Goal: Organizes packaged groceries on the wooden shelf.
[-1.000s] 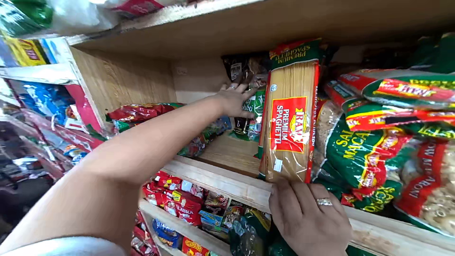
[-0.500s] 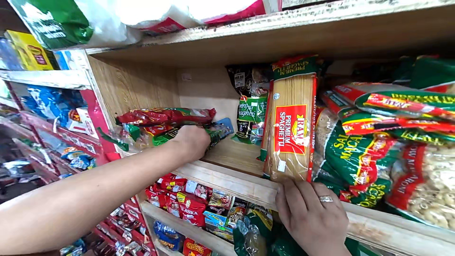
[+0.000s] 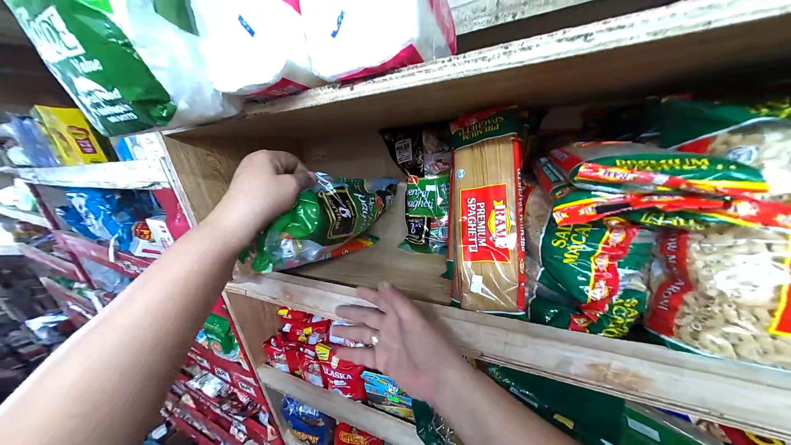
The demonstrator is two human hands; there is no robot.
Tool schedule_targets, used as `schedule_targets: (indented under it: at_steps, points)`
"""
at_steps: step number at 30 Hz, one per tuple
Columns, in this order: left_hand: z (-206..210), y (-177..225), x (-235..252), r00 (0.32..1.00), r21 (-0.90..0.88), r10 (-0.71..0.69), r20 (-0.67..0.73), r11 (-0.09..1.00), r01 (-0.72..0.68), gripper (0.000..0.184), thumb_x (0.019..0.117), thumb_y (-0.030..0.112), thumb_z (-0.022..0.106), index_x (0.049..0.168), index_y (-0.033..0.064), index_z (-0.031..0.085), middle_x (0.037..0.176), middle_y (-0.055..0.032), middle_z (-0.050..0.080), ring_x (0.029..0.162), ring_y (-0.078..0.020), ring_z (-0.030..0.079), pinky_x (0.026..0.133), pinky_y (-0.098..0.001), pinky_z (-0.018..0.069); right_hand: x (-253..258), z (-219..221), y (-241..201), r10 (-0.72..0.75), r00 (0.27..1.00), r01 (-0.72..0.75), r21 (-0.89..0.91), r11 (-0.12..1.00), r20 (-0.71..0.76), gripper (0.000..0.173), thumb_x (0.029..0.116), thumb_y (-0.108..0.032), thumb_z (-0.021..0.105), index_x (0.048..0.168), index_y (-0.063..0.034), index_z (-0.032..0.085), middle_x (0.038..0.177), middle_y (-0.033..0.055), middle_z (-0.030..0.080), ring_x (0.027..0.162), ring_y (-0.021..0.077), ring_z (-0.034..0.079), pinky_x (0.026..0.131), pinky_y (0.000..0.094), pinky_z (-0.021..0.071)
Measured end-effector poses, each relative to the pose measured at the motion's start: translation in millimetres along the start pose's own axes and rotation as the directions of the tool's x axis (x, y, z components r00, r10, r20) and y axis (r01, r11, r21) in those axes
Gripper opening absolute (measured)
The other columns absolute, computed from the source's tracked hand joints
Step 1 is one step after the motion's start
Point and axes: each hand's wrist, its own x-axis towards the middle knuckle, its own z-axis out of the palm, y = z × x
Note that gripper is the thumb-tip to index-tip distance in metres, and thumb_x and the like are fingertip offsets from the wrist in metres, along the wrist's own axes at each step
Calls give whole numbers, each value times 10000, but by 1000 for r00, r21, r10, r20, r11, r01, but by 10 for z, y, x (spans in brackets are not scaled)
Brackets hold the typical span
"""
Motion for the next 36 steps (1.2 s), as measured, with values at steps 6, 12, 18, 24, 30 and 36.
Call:
schedule_targets:
  at_steps: [6,12,18,24,30,36]
  points:
    - [90,286,-1655,724,214,680,-115,729,-650,361,1031,266,490,873,22,705,796,-114,712,721,-224,685,619,-388,534,292,242,-117,-20,1000,24,302,953,-16,520,1032,-592,438,1124,-112,613,878,70,700,779,167,700,692,351,603]
    - [299,-352,-1845,837,27,512,-191,855,-517,764,954,738,445,1371,111,574,1473,-200,500,1373,-329,462,1093,-536,399,191,119,147,-229,973,227,226,947,-18,331,827,-75,657,1136,-6,560,890,123,737,795,191,749,733,377,649]
    - [219,-267,-1572,992,-896,-7,127,428,118,568,865,362,804,1286,105,523,983,-42,773,820,-156,768,752,-333,662,165,74,-5,-456,882,446,103,889,116,336,776,-10,684,1095,-40,584,881,48,771,800,133,764,756,329,658]
    - [353,-95,-1385,997,-935,32,-75,345,-81,146,1010,27,517,1062,29,653,867,-81,774,764,-163,765,750,-344,659,138,-57,-321,-603,773,633,-166,756,199,652,821,43,696,1399,-37,404,1133,100,706,987,177,739,883,355,637]
    - [335,-96,-960,857,-666,225,-464,549,-505,313,895,295,783,1144,208,615,918,135,742,806,1,716,733,-222,625,92,30,-710,-719,620,772,-404,490,314,754,805,76,744,1456,-77,396,1157,40,708,995,118,731,851,307,646]
    - [301,77,-395,682,-631,453,-574,286,-721,432,850,238,839,1216,232,610,1107,152,738,1045,-38,703,970,-304,594,146,41,-1252,-774,438,692,-721,-34,457,714,818,-63,811,1433,65,472,1229,127,683,1128,48,658,980,218,546]
